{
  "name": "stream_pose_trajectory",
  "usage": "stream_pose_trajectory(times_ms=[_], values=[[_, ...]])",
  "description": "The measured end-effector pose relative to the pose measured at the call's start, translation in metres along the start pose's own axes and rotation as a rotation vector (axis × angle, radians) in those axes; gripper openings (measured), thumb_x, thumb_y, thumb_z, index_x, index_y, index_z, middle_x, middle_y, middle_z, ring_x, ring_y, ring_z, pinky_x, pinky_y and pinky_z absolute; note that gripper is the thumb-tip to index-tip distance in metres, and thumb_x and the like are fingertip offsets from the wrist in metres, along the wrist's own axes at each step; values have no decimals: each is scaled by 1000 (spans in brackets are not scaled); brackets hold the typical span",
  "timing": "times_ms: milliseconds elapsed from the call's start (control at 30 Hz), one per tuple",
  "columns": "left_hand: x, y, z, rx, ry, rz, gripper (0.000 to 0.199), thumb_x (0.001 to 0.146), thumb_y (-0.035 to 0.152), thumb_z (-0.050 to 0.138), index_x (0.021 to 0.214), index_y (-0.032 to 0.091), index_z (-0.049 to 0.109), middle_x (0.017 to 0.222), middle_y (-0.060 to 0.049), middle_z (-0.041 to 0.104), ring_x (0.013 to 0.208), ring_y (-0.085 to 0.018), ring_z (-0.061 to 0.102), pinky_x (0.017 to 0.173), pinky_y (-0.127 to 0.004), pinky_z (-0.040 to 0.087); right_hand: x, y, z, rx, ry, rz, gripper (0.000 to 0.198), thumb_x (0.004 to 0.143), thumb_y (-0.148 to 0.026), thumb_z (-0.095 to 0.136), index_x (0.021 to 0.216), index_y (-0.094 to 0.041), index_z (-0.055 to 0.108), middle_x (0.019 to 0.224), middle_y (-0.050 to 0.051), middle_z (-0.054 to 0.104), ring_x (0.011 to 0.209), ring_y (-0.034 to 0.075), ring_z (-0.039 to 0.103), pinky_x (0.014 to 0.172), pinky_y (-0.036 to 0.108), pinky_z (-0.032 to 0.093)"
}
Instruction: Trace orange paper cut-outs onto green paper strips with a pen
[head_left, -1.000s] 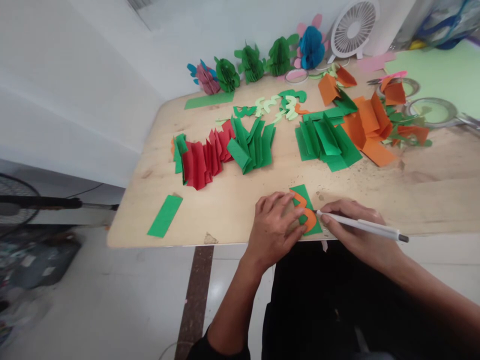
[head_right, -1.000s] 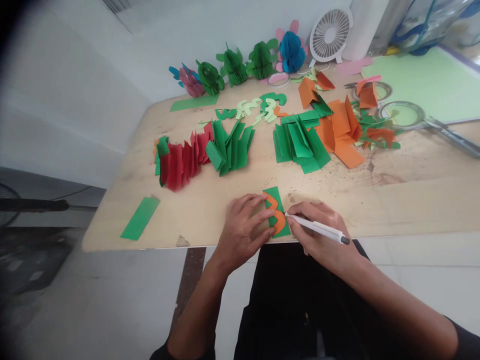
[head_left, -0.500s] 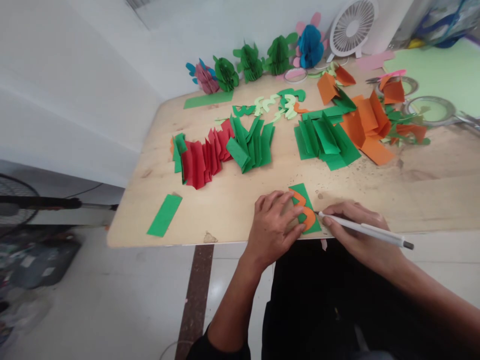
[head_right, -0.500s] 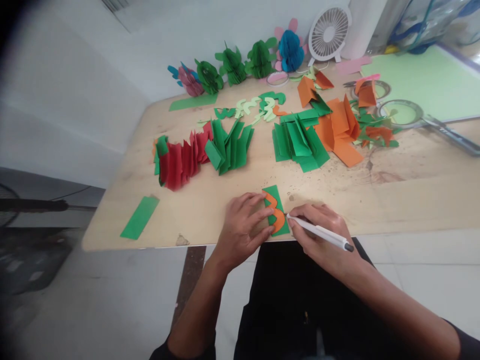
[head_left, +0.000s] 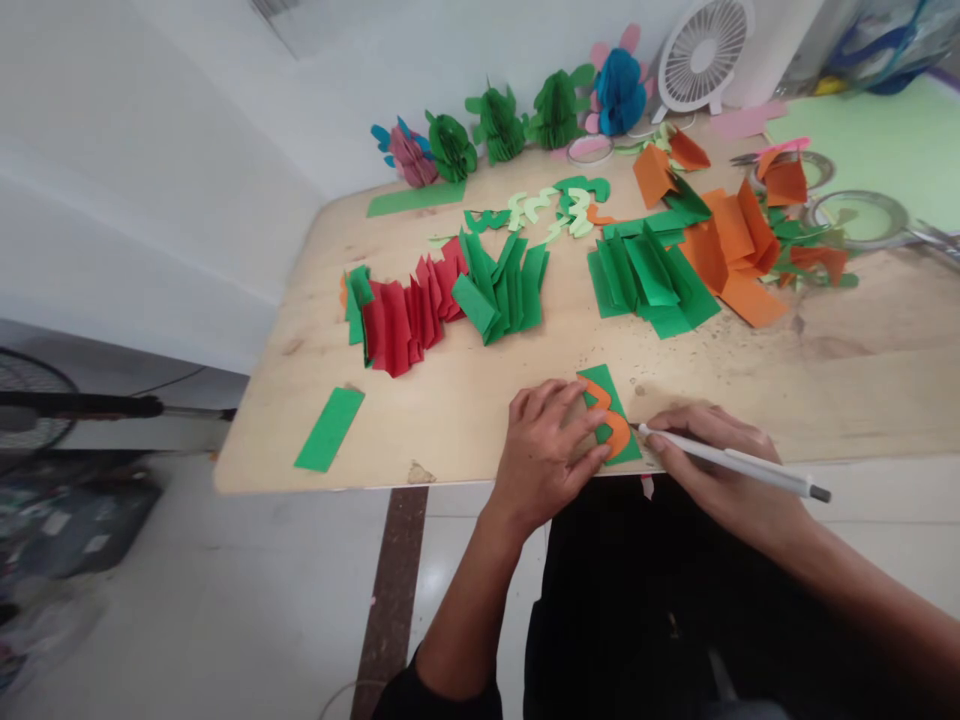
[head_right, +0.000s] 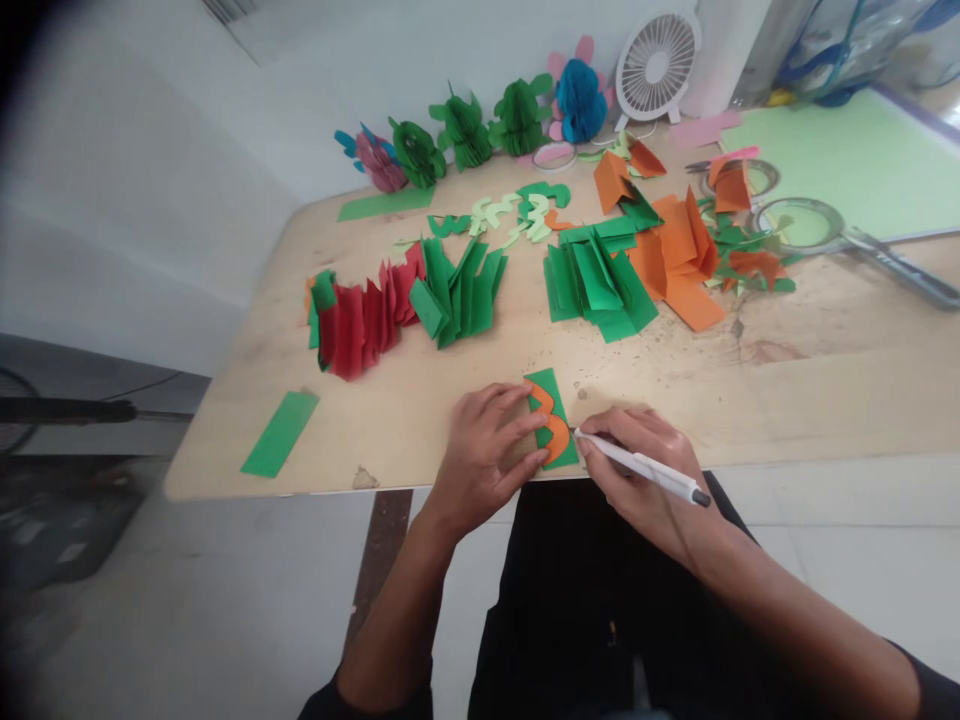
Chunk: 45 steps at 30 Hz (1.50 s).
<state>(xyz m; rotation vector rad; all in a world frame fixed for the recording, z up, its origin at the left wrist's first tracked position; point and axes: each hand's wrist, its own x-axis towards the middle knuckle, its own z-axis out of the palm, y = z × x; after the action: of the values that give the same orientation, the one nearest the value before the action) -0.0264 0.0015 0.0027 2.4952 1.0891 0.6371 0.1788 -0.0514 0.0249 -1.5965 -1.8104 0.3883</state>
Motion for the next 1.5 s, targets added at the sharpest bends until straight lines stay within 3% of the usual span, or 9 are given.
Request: stream_pose_trajectory(times_ms=[200,667,1500], values=[[0,0,0,3,3,5,26,91,40,57,109,24,66,138,-7,53,127,-27,43,106,-46,31,-3,0,-3,38,-19,88,9,87,-30,59,86,-25,65,85,0,74,75,16,70,62,26,51],[1,-1,0,48,-18,0,27,91,43,56,111,27,66,138,-5,53,127,-26,43,106,-44,30,-5,-13,2,92,-167,-129,8,88,-22,56,85,-24,63,73,-3,72,69,14,67,69,30,47],[1,0,-1,38,-28,-4,27,92,42,54,111,26,66,139,-6,53,127,-27,42,106,-45,30,-5,-15,4,102,-207,-128,10,89,-21,53,86,-24,63,74,-1,73,69,15,67,71,33,47]])
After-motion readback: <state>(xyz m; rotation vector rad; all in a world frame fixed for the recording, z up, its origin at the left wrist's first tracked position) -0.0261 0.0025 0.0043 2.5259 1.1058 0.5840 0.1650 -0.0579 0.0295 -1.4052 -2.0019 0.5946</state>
